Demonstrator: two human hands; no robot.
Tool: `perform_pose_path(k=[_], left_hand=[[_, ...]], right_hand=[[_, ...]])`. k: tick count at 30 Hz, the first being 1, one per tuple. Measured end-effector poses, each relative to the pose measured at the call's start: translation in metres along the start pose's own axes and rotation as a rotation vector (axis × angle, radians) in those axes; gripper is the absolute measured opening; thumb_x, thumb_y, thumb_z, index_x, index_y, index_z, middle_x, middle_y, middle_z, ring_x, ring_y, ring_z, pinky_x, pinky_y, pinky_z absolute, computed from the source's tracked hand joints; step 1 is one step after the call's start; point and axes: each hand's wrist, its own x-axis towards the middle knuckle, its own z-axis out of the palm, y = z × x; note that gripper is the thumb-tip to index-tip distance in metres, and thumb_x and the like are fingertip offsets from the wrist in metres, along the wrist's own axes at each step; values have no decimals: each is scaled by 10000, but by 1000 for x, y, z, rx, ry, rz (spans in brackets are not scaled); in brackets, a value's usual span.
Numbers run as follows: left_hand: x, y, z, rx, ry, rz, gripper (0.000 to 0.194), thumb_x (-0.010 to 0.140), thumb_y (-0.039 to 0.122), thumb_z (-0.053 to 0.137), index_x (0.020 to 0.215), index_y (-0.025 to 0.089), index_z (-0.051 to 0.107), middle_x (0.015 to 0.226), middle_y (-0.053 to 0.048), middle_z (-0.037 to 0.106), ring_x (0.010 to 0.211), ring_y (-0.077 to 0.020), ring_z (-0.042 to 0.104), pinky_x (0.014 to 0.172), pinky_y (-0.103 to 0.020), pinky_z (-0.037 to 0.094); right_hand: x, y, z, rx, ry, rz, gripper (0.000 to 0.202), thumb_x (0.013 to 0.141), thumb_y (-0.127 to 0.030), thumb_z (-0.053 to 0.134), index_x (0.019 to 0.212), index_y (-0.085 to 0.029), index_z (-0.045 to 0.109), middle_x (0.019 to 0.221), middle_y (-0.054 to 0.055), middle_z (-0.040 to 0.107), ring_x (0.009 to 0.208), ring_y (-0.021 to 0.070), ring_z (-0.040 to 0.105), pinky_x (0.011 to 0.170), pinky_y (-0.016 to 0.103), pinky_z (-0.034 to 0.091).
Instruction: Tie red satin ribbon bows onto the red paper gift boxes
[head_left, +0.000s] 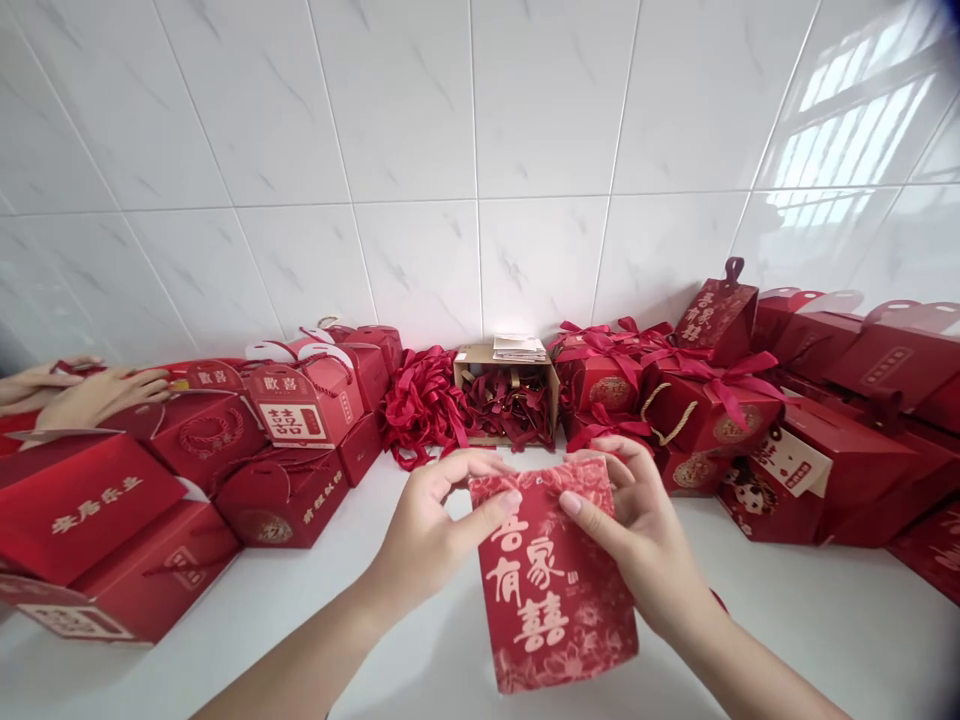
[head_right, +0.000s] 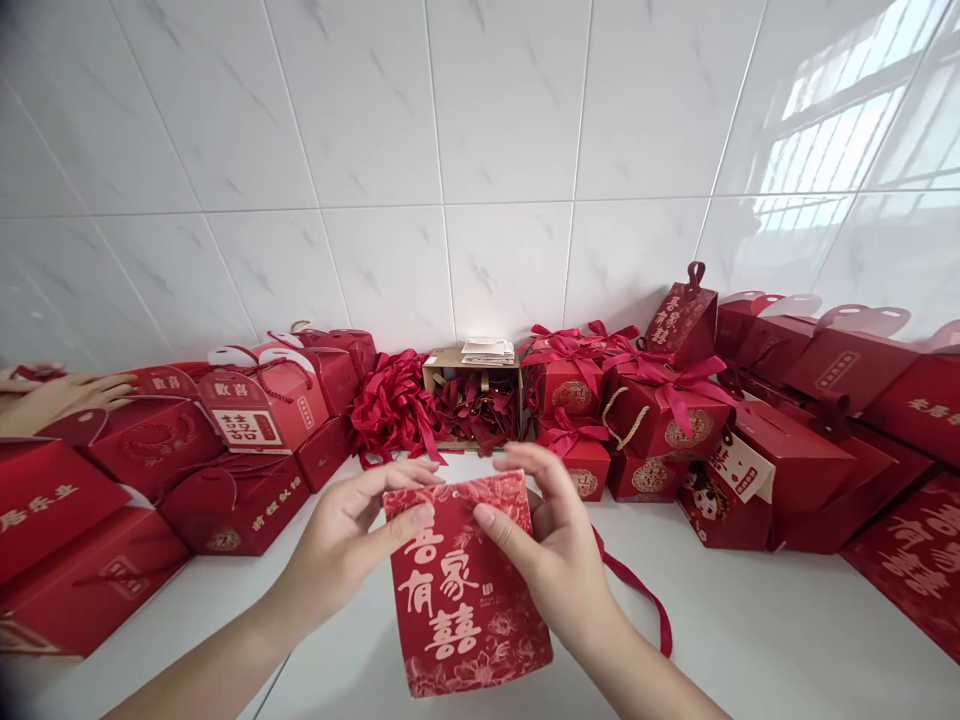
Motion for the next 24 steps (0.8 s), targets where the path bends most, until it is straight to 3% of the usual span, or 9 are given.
perform_pose_path(k=[3, 5, 9, 12, 14, 16, 19, 24], left_hand=[[-8, -10, 2, -169, 3, -57, 127, 780, 312, 672, 760, 207, 604, 1073, -59, 685, 1119, -250, 583, 926, -330, 465], [-14, -13, 2, -294, -29, -119, 154, 782, 335, 673, 834, 211, 598, 1070, -66, 686, 1000, -245, 641, 838, -334, 514], [-13, -21, -1, -391, -39, -247, 227, 762, 367, 695, 866, 189, 599, 785, -43, 696, 713, -208, 666, 657, -310, 544], [2, -38, -9, -273, 102, -205, 220, 758, 368, 697, 822, 186, 591, 792, -26, 682, 751, -192, 650, 681, -275, 524], [14, -57, -14, -177, 225, -157, 226, 764, 381, 686, 825, 190, 581, 817, -17, 667, 798, -186, 637, 725, -266, 512], [23, -78, -16, -135, 301, -138, 248, 771, 406, 670, 832, 191, 561, 833, -16, 648, 821, -189, 626, 749, -273, 508], [29, -100, -16, -134, 264, -134, 260, 791, 423, 644, 846, 191, 542, 849, -23, 634, 834, -194, 615, 780, -291, 505], [27, -110, -15, -172, 228, -152, 243, 813, 417, 624, 873, 196, 541, 876, -31, 629, 861, -201, 614, 781, -294, 502]], right_hand=[[-1, 7, 5, 25, -82, 81, 258, 713, -325, 776, 859, -238, 581, 805, -10, 630, 703, 141, 605, 652, 253, 517], [-2, 12, 11, 106, -117, 125, 249, 718, -330, 773, 759, -220, 553, 707, -28, 603, 643, 123, 572, 613, 237, 493], [12, 23, 23, 148, -178, 144, 299, 723, -369, 764, 728, -213, 509, 703, -37, 586, 644, 121, 552, 617, 239, 473], [52, 38, 24, -95, -172, 39, 332, 865, -517, 546, 784, -196, 576, 808, 23, 624, 761, 156, 589, 697, 263, 486], [90, 54, 22, -407, -59, -22, 453, 956, -521, 308, 886, -182, 601, 900, 66, 644, 832, 173, 620, 732, 283, 506], [127, 73, 21, -566, -14, 13, 402, 963, -464, 339, 949, -162, 605, 884, 85, 643, 768, 179, 626, 661, 305, 520], [166, 97, 22, -809, -11, -1, 264, 935, -364, 508, 1057, -145, 591, 1006, 71, 625, 846, 171, 615, 739, 348, 529], [184, 107, 39, -1150, -60, -166, 359, 882, -243, 556, 1234, -186, 517, 1324, 126, 441, 1017, 244, 577, 811, 382, 497]])
